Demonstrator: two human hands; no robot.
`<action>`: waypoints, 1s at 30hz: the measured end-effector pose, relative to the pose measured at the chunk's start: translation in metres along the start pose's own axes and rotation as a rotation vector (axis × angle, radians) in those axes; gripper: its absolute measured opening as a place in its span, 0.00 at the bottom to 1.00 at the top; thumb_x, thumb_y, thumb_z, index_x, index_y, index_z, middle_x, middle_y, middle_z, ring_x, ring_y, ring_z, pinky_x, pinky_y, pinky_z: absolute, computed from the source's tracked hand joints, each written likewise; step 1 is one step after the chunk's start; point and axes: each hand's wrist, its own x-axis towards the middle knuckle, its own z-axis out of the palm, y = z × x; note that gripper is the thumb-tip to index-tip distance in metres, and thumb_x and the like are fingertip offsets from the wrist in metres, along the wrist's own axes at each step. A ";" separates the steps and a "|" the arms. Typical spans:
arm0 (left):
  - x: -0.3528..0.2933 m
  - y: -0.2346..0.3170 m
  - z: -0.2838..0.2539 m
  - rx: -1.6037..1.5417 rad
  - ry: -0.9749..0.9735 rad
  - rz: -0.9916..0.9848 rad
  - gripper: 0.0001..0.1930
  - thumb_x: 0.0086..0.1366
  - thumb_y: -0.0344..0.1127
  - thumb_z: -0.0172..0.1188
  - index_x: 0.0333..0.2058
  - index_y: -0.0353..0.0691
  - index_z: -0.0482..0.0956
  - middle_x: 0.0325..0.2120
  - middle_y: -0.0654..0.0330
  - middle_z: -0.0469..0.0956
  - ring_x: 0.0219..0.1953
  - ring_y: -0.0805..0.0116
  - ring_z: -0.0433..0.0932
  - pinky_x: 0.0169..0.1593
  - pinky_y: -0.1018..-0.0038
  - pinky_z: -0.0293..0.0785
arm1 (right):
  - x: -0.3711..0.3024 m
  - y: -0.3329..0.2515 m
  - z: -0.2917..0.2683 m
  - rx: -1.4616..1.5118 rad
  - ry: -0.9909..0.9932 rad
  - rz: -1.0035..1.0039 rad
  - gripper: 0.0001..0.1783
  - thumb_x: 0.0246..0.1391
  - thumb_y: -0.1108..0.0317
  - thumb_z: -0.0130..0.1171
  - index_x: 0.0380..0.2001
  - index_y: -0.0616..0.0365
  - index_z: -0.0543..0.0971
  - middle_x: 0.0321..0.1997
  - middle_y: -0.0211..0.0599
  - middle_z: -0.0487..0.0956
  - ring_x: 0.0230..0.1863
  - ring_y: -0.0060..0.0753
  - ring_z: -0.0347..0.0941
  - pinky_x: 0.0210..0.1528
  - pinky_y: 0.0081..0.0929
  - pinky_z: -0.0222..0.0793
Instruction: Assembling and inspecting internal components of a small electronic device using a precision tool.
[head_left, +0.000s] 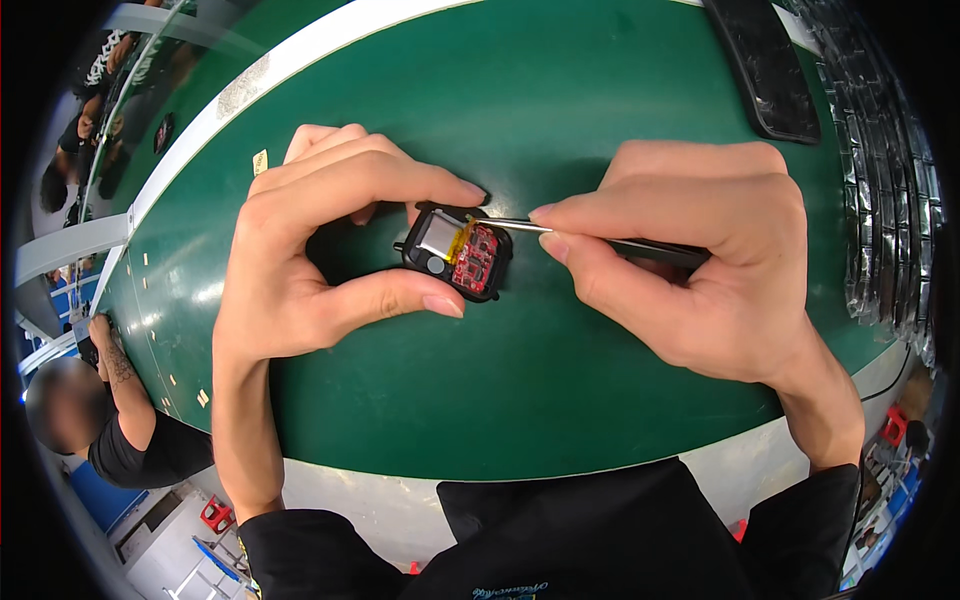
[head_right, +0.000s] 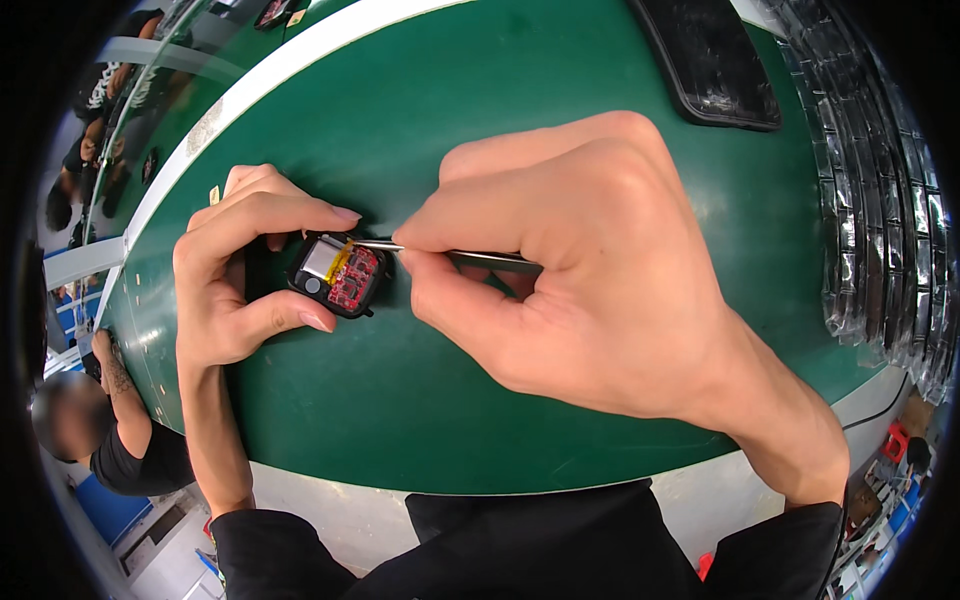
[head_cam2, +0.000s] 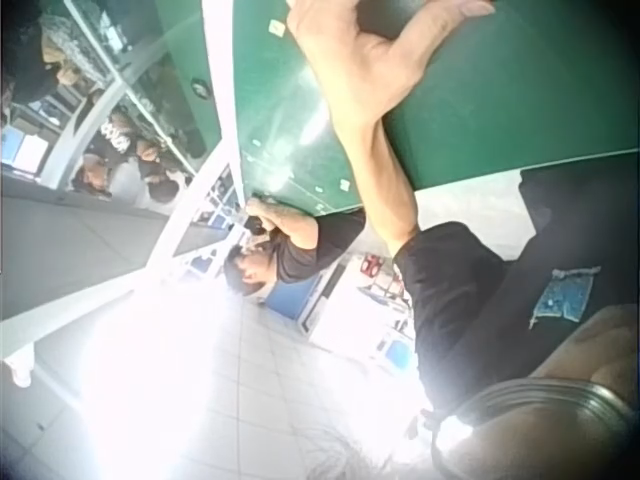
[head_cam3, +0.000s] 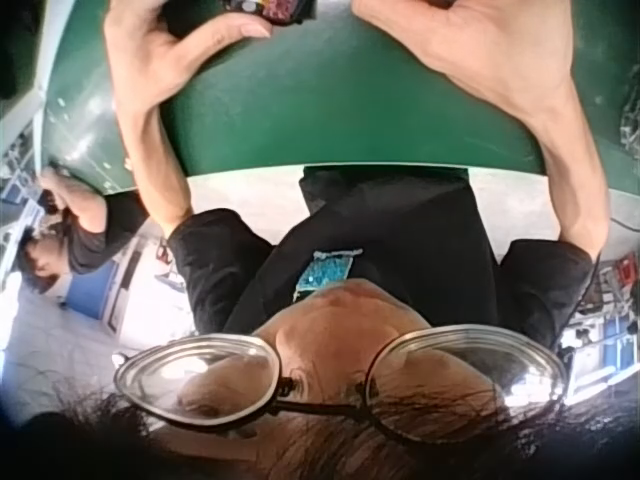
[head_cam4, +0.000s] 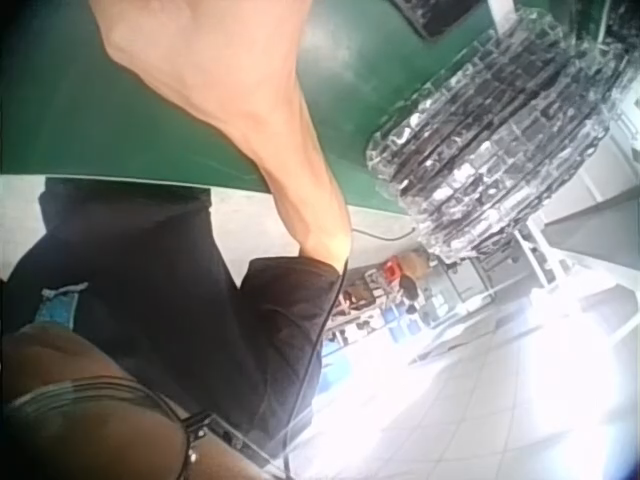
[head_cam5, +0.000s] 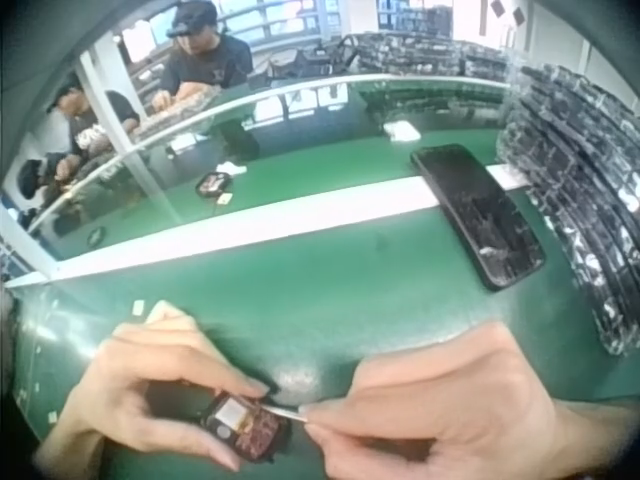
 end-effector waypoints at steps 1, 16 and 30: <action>-0.001 0.000 0.000 0.014 -0.001 -0.004 0.34 0.47 0.57 0.83 0.43 0.32 0.90 0.35 0.58 0.89 0.31 0.66 0.75 0.44 0.67 0.64 | 0.000 0.001 0.001 0.001 -0.001 0.003 0.10 0.48 0.84 0.72 0.35 0.63 0.92 0.21 0.34 0.83 0.19 0.20 0.73 0.21 0.21 0.60; 0.001 0.000 0.003 0.032 0.003 0.067 0.33 0.47 0.55 0.85 0.41 0.33 0.89 0.34 0.59 0.88 0.31 0.66 0.75 0.44 0.67 0.64 | -0.002 0.004 0.005 -0.011 0.014 -0.044 0.09 0.48 0.84 0.72 0.34 0.63 0.92 0.20 0.31 0.81 0.17 0.16 0.71 0.20 0.19 0.56; 0.009 0.018 0.010 0.091 0.107 0.009 0.28 0.42 0.39 0.86 0.44 0.40 0.90 0.25 0.65 0.77 0.30 0.65 0.74 0.43 0.68 0.66 | 0.008 0.000 -0.010 0.134 0.217 0.057 0.04 0.48 0.77 0.71 0.29 0.66 0.89 0.23 0.41 0.84 0.20 0.29 0.79 0.24 0.27 0.72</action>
